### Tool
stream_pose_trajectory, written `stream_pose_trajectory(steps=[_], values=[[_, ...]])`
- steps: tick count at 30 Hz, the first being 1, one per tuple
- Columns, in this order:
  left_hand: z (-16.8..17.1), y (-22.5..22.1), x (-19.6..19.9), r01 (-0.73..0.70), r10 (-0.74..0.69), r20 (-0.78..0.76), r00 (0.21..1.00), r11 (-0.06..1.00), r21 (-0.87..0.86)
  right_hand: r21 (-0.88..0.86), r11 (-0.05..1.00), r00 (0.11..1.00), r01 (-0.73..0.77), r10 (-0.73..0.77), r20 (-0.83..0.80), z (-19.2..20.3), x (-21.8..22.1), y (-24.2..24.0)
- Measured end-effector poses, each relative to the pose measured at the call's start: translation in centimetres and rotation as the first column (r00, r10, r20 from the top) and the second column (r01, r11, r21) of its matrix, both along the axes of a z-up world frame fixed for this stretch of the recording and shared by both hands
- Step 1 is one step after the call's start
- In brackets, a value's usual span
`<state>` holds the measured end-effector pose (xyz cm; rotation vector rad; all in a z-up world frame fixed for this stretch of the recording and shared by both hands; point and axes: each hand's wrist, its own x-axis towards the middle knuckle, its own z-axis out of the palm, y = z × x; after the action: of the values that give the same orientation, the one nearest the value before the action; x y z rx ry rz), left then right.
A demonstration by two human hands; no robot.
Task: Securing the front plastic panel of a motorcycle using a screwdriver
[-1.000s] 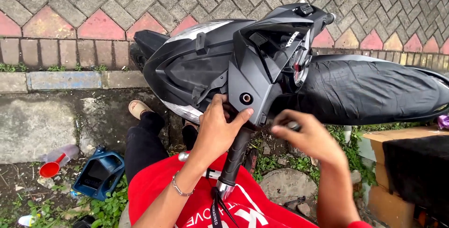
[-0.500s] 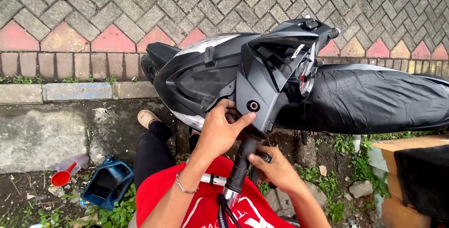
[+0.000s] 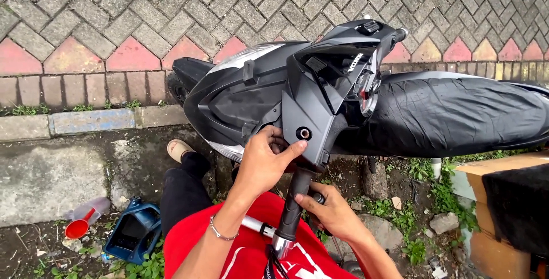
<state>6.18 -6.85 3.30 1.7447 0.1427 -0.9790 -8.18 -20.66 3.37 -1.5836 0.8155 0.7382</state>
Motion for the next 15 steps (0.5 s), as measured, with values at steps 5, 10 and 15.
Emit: stream_pose_trajectory(steps=[5, 10, 15], values=[[0.5, 0.1, -0.4, 0.045, -0.045, -0.006, 0.999, 0.998, 0.042, -0.030, 1.000, 0.999, -0.003, 0.002, -0.034, 0.2, 0.4, 0.0], [0.5, -0.2, -0.6, -0.002, 0.002, 0.019, 1.000, 1.000, 0.014, -0.078, 0.997, 0.995, -0.015, 0.007, -0.096, 0.7, 0.9, 0.4], [0.4, 0.1, 0.0, -0.011, 0.011, -0.019, 1.000, 1.000, 0.011, -0.116, 0.988, 0.994, -0.101, 0.096, -0.047, 1.7, 1.3, 0.6]])
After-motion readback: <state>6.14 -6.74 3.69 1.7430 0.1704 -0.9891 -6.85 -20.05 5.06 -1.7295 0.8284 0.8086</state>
